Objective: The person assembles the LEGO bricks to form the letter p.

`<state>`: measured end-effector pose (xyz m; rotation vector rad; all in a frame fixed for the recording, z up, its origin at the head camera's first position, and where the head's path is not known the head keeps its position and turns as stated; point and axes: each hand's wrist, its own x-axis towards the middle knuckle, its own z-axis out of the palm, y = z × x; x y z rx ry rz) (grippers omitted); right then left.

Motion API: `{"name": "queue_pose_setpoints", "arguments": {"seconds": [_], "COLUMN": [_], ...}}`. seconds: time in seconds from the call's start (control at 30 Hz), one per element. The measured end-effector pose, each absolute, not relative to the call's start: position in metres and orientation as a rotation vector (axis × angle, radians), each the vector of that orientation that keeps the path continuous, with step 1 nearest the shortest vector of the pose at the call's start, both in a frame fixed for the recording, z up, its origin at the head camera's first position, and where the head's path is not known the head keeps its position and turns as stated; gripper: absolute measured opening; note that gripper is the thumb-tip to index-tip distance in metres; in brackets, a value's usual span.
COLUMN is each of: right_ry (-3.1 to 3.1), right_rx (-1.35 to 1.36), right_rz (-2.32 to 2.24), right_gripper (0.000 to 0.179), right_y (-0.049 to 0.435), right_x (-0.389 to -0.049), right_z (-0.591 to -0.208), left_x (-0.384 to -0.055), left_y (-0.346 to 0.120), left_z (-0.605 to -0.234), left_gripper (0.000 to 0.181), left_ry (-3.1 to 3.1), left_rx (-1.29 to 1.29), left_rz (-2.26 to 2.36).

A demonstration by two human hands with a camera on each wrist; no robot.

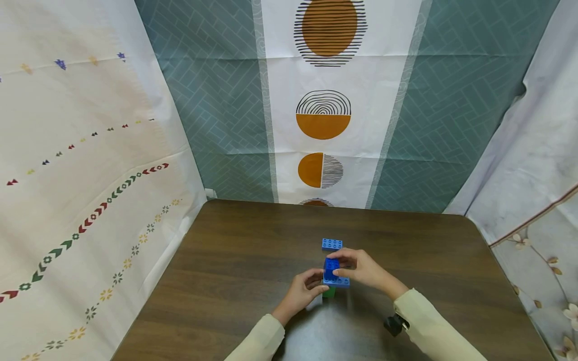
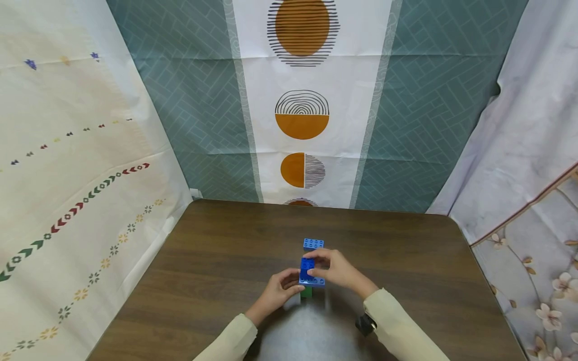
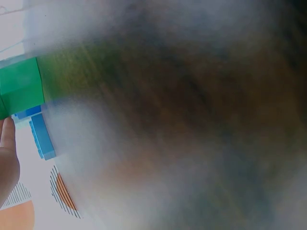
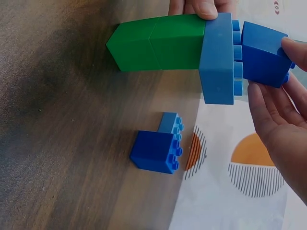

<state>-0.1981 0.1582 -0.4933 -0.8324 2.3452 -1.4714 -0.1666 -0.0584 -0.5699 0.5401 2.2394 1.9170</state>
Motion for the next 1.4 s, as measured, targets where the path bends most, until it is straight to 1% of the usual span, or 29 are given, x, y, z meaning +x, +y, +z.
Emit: {"name": "queue_pose_setpoints", "arguments": {"seconds": [0.03,0.13,0.3,0.4,0.63,0.73,1.13,1.4], "right_ry": [2.338,2.328,2.331,2.344,2.335,2.343,2.377,2.407], "right_rx": [-0.84,-0.859,-0.909,-0.947,-0.946,-0.948,-0.92,-0.949], "right_rz": [-1.474,-1.478,-1.471,-1.465,-1.465,-1.461,-1.455,-1.436], "right_gripper": [0.036,0.036,0.036,0.036,0.037,0.037,0.036,0.035], "right_y": [0.158,0.157,0.156,0.156,0.157,0.157,0.157,0.156], "right_x": [-0.197,-0.195,-0.193,-0.192,-0.19,-0.189,-0.187,-0.186], "right_z": [-0.492,-0.49,-0.49,-0.491,-0.491,-0.491,-0.493,-0.49], "left_x": [-0.164,-0.165,-0.171,-0.169,-0.16,-0.158,-0.158,-0.158], "left_y": [-0.059,-0.059,-0.059,-0.058,-0.059,-0.059,-0.06,-0.059], "left_z": [-0.565,-0.565,-0.58,-0.576,-0.549,-0.546,-0.547,-0.546], "left_gripper": [0.031,0.032,0.033,0.032,0.031,0.03,0.031,0.03], "left_ry": [2.242,2.246,2.245,2.248,2.242,2.236,2.231,2.238], "left_rx": [0.537,0.533,0.536,0.545,0.566,0.557,0.567,0.563], "left_rz": [1.913,1.904,1.91,1.91,1.919,1.912,1.922,1.929]}}
